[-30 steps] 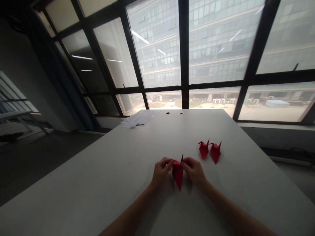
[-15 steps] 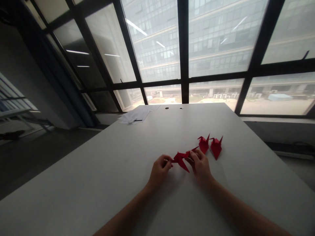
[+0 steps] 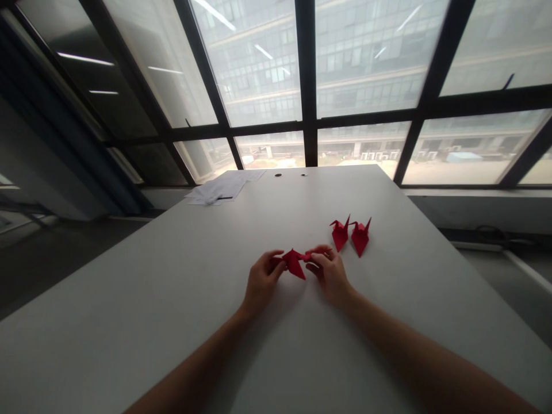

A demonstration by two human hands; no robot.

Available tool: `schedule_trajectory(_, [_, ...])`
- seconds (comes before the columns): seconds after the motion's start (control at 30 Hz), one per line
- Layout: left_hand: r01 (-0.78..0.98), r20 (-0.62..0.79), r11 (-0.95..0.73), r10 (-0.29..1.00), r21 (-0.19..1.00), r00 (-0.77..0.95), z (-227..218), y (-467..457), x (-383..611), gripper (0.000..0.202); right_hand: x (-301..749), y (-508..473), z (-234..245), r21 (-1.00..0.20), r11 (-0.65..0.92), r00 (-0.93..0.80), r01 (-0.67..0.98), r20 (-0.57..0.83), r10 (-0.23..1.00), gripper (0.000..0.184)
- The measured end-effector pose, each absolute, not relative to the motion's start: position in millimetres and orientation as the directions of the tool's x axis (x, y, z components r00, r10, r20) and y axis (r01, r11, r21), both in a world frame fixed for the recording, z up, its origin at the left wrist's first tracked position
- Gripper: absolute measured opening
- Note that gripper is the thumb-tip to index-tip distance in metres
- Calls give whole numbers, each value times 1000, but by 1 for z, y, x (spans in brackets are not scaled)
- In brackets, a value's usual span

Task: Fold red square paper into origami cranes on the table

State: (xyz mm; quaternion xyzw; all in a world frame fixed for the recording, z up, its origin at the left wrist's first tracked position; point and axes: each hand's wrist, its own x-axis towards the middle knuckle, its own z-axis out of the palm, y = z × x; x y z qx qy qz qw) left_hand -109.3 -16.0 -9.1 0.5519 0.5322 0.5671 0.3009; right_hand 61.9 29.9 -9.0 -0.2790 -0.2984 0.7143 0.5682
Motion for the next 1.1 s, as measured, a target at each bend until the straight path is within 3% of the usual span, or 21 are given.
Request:
schedule_trajectory(0.27, [157, 299, -261, 901, 952, -315, -6, -14, -109, 29, 68, 29, -10, -867, -79, -190, -492, 18, 982, 16])
schedule_trajectory(0.43, [165, 290, -248, 902, 955, -319, -2, -15, -107, 27, 75, 28, -13, -961, 220, -175, -169, 249, 953, 11])
schedule_trajectory(0.53, [184, 307, -262, 909, 947, -281, -4, -16, -107, 25, 76, 24, -14, -860, 493, -170, 135, 470, 866, 23])
schedule_trajectory(0.67, [260, 366, -307, 904, 915, -222, -8, -15, -108, 20, 78, 17, -8, -630, 666, -225, 399, 637, 737, 54])
schedule_trajectory(0.73, [270, 373, -314, 905, 910, -204, -8, -15, -108, 20, 79, 14, -4, -518, 712, -289, 474, 673, 681, 53])
schedule_trajectory(0.87, [284, 345, -288, 922, 914, -174, -7, -17, -107, 22, 80, 10, 0, -369, 739, -346, 564, 707, 617, 31])
schedule_trajectory(0.97, [333, 354, -288, 922, 898, -158, -8, -18, -106, 22, 80, 10, -1, -355, 735, -335, 578, 718, 610, 13])
schedule_trajectory(1.1, [339, 356, -279, 915, 898, -189, -10, -16, -109, 23, 78, 18, -11, -530, 663, -190, 529, 687, 702, 12])
